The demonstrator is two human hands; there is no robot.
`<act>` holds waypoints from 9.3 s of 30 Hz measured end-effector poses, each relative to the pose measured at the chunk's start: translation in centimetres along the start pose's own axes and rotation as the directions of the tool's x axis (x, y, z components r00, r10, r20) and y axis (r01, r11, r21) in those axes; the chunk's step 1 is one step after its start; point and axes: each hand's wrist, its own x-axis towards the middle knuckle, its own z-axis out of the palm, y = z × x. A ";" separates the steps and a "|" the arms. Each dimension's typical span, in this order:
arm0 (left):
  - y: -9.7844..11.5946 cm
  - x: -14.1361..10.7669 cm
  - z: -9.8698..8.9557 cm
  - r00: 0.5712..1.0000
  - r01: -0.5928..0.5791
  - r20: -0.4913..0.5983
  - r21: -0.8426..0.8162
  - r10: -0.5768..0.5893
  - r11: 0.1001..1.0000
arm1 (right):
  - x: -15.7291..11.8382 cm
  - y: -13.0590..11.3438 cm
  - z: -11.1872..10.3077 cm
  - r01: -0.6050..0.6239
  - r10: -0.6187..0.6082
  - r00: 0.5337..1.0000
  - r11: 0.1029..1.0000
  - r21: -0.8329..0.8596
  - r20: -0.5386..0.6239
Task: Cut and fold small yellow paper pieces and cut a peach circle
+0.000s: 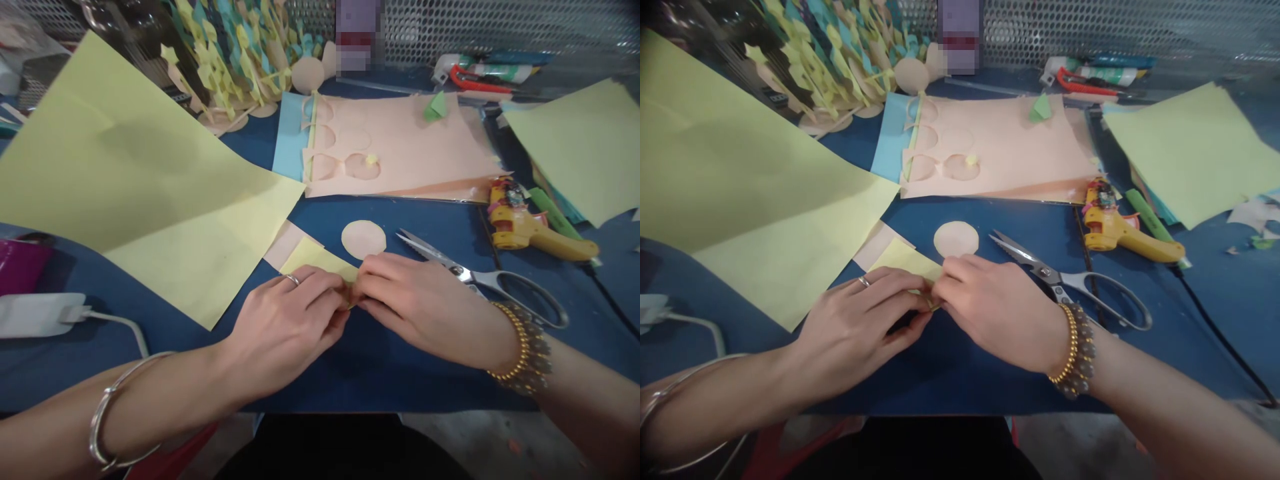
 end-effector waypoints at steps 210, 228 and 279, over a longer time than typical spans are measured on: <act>0.1 -0.3 -0.3 0.994 0.044 0.108 -0.238 -0.019 0.970 | 0.4 -1.5 0.2 -0.125 0.124 0.992 0.992 0.032 0.026; 0.4 0.1 -0.3 0.988 0.121 0.126 -0.232 -0.094 0.965 | 0.8 -0.9 -0.5 -0.179 0.170 0.983 0.974 0.136 0.075; -0.1 0.0 -0.6 0.985 -0.110 0.115 -0.139 0.126 0.984 | -0.3 0.0 -0.3 0.004 -0.008 1.000 0.990 0.142 0.026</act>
